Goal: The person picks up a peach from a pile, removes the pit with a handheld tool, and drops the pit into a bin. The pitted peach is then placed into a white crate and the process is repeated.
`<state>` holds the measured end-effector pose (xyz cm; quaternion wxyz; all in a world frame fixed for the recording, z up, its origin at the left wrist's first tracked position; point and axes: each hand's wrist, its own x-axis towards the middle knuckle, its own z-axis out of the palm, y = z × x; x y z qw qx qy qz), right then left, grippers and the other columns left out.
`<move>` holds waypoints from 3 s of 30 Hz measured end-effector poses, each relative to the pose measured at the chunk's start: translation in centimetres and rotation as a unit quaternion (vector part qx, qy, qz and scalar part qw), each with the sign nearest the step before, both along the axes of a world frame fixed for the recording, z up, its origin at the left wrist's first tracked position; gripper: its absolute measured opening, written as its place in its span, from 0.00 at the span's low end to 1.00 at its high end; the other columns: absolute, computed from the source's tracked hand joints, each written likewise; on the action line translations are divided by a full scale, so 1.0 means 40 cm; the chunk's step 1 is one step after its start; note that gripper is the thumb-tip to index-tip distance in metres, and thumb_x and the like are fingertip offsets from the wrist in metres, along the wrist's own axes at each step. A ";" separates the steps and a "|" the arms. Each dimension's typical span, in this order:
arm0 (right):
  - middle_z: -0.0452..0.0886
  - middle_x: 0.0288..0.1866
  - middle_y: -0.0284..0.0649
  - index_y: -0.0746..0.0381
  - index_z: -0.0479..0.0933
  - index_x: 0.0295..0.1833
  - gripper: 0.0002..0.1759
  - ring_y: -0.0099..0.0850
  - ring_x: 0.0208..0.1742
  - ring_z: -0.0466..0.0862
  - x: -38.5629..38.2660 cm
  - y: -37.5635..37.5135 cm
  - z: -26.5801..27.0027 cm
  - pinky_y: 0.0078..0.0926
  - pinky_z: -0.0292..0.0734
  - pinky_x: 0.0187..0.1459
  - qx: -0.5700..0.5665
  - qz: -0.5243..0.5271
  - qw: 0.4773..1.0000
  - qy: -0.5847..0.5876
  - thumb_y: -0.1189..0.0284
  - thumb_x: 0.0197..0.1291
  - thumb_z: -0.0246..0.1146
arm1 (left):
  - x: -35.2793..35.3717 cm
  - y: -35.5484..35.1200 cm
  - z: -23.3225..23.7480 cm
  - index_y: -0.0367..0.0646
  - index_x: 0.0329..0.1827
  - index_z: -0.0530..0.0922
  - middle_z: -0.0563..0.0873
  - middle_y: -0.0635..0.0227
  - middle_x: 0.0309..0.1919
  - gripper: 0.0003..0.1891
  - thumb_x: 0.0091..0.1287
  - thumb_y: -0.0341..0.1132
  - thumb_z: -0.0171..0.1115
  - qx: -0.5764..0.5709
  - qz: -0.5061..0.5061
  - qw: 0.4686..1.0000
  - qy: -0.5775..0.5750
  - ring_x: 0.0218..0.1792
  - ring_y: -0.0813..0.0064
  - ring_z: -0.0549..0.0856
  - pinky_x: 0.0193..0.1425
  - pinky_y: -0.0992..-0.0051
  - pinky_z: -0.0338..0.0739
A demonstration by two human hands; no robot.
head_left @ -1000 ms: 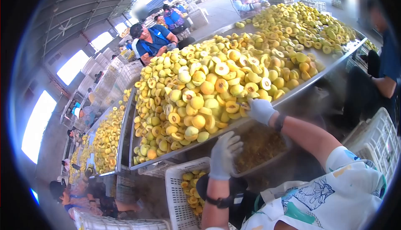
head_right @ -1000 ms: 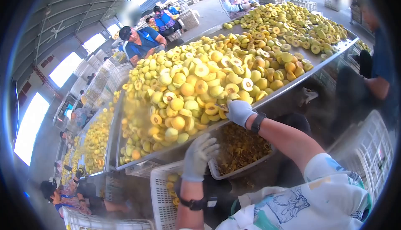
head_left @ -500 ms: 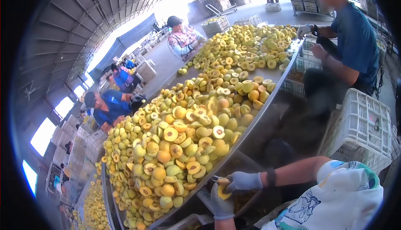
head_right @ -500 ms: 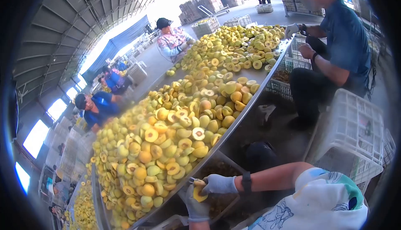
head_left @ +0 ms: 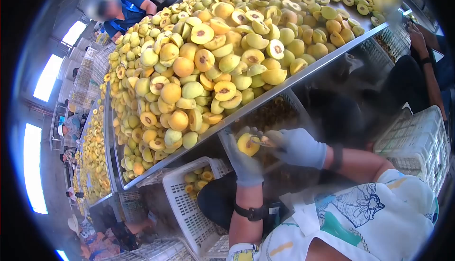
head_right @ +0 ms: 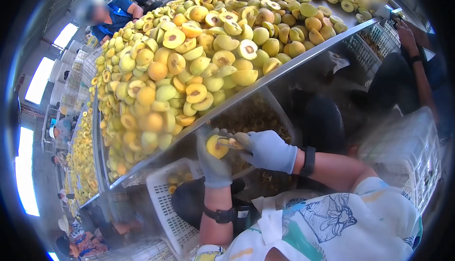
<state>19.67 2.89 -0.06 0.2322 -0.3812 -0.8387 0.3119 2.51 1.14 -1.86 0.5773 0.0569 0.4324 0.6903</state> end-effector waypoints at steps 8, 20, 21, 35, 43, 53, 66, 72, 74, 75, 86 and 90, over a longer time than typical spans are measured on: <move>0.81 0.34 0.46 0.58 0.71 0.61 0.22 0.47 0.32 0.83 -0.022 -0.013 -0.034 0.44 0.77 0.33 0.055 -0.020 0.996 -0.069 0.61 0.65 0.61 | 0.013 -0.008 -0.001 0.37 0.51 0.76 0.83 0.55 0.43 0.24 0.76 0.52 0.46 0.015 -0.012 0.998 0.054 0.45 0.61 0.83 0.56 0.64 0.79; 0.82 0.34 0.46 0.61 0.73 0.48 0.13 0.45 0.31 0.82 -0.031 -0.033 -0.072 0.37 0.79 0.33 -0.040 0.042 0.994 -0.090 0.63 0.70 0.59 | 0.031 -0.006 -0.022 0.37 0.48 0.75 0.82 0.56 0.38 0.24 0.78 0.53 0.45 -0.043 0.008 0.994 0.105 0.37 0.65 0.84 0.46 0.70 0.81; 0.82 0.33 0.45 0.61 0.74 0.47 0.13 0.43 0.30 0.82 -0.032 -0.034 -0.083 0.36 0.79 0.33 -0.056 0.043 0.996 -0.059 0.63 0.69 0.60 | 0.036 -0.006 -0.016 0.37 0.47 0.75 0.82 0.56 0.37 0.24 0.78 0.53 0.45 -0.051 0.011 0.992 0.112 0.36 0.65 0.84 0.45 0.70 0.81; 0.81 0.25 0.35 0.65 0.81 0.44 0.19 0.24 0.20 0.79 0.007 0.044 -0.094 0.23 0.73 0.23 -0.492 0.092 0.841 0.203 0.58 0.64 0.64 | -0.031 0.013 -0.014 0.38 0.56 0.72 0.80 0.58 0.48 0.24 0.77 0.53 0.49 -0.021 0.059 0.998 0.012 0.44 0.62 0.83 0.50 0.67 0.82; 0.84 0.31 0.52 0.63 0.79 0.43 0.13 0.51 0.35 0.85 -0.006 0.022 -0.095 0.47 0.79 0.39 -0.084 0.001 0.991 -0.108 0.64 0.61 0.61 | -0.361 -0.203 0.184 0.27 0.55 0.75 0.82 0.47 0.51 0.22 0.71 0.41 0.61 -0.044 0.137 0.862 0.487 0.48 0.57 0.85 0.51 0.60 0.81; 0.83 0.29 0.50 0.62 0.79 0.43 0.13 0.50 0.34 0.86 -0.017 0.001 -0.110 0.45 0.80 0.38 -0.061 0.043 0.992 -0.103 0.63 0.62 0.62 | -0.478 -0.025 0.178 0.33 0.69 0.70 0.76 0.39 0.61 0.38 0.59 0.45 0.73 -0.036 -0.018 0.485 0.874 0.61 0.42 0.76 0.66 0.56 0.71; 0.83 0.28 0.50 0.62 0.79 0.40 0.13 0.50 0.33 0.86 -0.017 -0.014 -0.094 0.45 0.80 0.37 -0.049 0.066 0.993 -0.080 0.62 0.60 0.62 | -0.575 0.074 0.159 0.35 0.66 0.73 0.83 0.52 0.53 0.30 0.66 0.45 0.68 -0.056 -0.074 0.590 0.802 0.56 0.52 0.80 0.58 0.61 0.77; 0.83 0.28 0.50 0.61 0.79 0.39 0.13 0.50 0.33 0.85 -0.015 -0.019 -0.099 0.45 0.80 0.37 -0.037 0.065 0.994 -0.078 0.62 0.60 0.63 | -0.559 0.057 0.126 0.40 0.68 0.69 0.79 0.59 0.56 0.27 0.74 0.48 0.60 -0.001 0.204 0.913 0.353 0.57 0.67 0.80 0.58 0.65 0.80; 0.83 0.28 0.50 0.61 0.79 0.40 0.12 0.50 0.33 0.86 -0.012 -0.020 -0.081 0.45 0.80 0.37 -0.042 0.072 0.993 -0.080 0.62 0.60 0.63 | -0.567 0.031 0.102 0.42 0.68 0.69 0.78 0.59 0.58 0.27 0.74 0.51 0.58 0.041 0.243 0.910 0.333 0.57 0.67 0.80 0.58 0.65 0.81; 0.83 0.28 0.51 0.61 0.79 0.40 0.13 0.50 0.33 0.86 -0.012 -0.021 -0.078 0.45 0.80 0.37 -0.047 0.073 0.994 -0.071 0.63 0.60 0.63 | -0.572 0.017 0.090 0.43 0.68 0.69 0.78 0.59 0.59 0.27 0.74 0.52 0.58 0.056 0.261 0.909 0.320 0.57 0.68 0.80 0.58 0.65 0.81; 0.84 0.41 0.54 0.61 0.75 0.61 0.24 0.50 0.41 0.85 -0.004 -0.023 0.000 0.40 0.80 0.43 -0.154 0.032 0.982 0.105 0.59 0.64 0.63 | -0.062 -0.093 0.101 0.33 0.57 0.76 0.83 0.53 0.49 0.15 0.73 0.31 0.51 0.048 0.037 0.997 -0.037 0.52 0.61 0.83 0.58 0.63 0.81; 0.84 0.38 0.51 0.59 0.74 0.59 0.24 0.50 0.38 0.85 -0.001 -0.020 -0.041 0.43 0.79 0.41 -0.083 0.010 0.995 0.062 0.58 0.63 0.64 | -0.055 -0.078 -0.016 0.32 0.62 0.74 0.81 0.52 0.56 0.22 0.75 0.39 0.45 0.071 -0.118 0.978 0.159 0.56 0.60 0.81 0.66 0.62 0.75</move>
